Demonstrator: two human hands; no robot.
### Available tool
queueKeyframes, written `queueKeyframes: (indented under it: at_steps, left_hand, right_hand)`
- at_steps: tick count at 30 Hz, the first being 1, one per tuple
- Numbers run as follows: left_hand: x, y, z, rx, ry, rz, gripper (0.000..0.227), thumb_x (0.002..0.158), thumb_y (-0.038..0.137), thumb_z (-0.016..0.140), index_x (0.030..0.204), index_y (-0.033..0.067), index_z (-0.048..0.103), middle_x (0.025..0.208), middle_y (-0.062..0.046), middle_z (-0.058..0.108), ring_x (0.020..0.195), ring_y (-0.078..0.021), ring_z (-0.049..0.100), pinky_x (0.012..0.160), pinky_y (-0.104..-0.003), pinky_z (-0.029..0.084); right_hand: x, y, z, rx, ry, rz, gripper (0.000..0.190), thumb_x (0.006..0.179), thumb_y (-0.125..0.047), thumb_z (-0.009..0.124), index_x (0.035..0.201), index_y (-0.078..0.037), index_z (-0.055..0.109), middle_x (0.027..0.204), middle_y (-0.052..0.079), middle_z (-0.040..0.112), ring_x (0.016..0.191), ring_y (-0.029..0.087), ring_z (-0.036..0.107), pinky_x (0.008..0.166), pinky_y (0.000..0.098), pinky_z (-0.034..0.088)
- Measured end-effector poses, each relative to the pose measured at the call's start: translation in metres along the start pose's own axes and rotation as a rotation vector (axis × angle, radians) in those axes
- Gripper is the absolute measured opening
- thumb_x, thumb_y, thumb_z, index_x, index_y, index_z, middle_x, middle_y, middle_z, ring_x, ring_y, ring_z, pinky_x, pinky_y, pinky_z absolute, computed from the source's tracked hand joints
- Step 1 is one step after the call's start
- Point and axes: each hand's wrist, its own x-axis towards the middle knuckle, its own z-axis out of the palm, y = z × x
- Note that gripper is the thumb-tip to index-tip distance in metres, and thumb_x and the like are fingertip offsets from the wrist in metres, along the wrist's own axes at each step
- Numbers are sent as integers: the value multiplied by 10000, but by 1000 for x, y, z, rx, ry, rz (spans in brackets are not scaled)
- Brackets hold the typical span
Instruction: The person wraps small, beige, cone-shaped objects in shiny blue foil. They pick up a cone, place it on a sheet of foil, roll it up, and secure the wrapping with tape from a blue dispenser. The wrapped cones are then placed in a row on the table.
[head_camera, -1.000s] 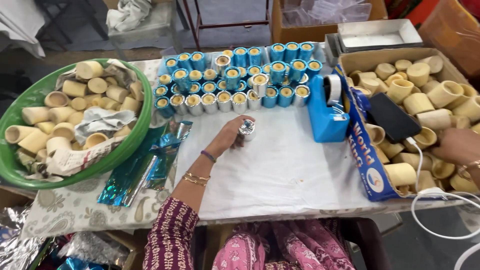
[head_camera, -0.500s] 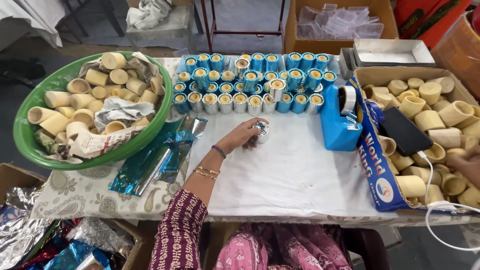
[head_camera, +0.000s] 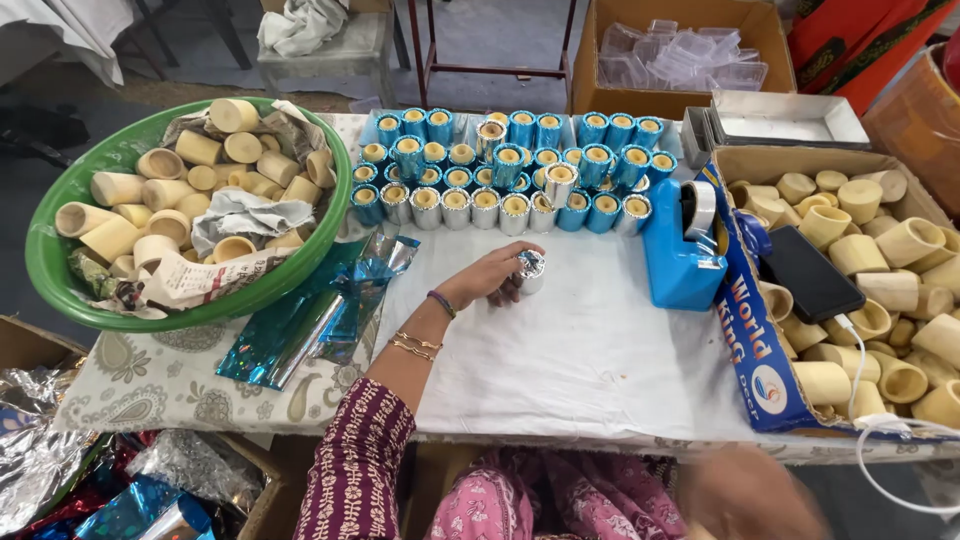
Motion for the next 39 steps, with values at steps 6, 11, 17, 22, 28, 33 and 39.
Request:
queueKeyframes:
  at_steps: [6,11,17,22,28,33,39]
  left_hand:
    - [-15,19,8,23,58,-18,520,1032,524,343,1458,283,519,866,-89,612,640,-150,598,505,-274,481]
    - [-15,21,3,-23,0,-48,726,961,721,252,1501,306,505,944,-42,625,711,-125,620,546,-267,471]
    - [-7,12,1,20,15,-52,743,905,738,317,1479,293,476,940,-39,601,737,-145,644,550,-283,489]
    - [4,-4,-2,-12,64,-103,789,953,773,279,1325,139,567,900,-52,626,748,-141,682,541,-288,496]
    - [4,-4,-1,15,46,-57,746,978,734,282,1356,152,556,927,-42,595,739,-134,676,534,-285,502]
    - [-1,2,3,72,29,9,649,968,630,318,1486,268,466,962,-39,571,726,-132,653,518,-296,488]
    - [-2,5,2,24,59,-71,722,970,687,267,1563,297,403,900,-48,601,739,-125,666,565,-277,513]
  right_hand:
    - [245,44,26,215,91,217,188,939,-176,693,918,11,690,670,52,670,601,63,631,533,251,488]
    - [299,66,25,90,82,279,243,946,-229,674,942,13,694,721,65,693,597,95,665,548,274,524]
    - [307,67,28,-10,-2,260,308,985,-274,579,955,23,655,755,149,682,596,252,666,567,385,522]
    - [304,47,32,-188,105,22,287,1002,-242,516,916,18,601,808,248,656,742,431,611,666,505,465]
    - [306,35,36,-400,95,41,278,994,-271,511,922,-14,586,820,220,673,779,429,636,696,540,481]
    - [307,31,30,-542,70,92,274,986,-299,513,945,-52,622,831,189,693,789,396,665,690,526,511]
    - [309,39,29,-502,68,92,246,1011,-256,486,985,-46,611,857,193,696,792,409,659,707,538,500]
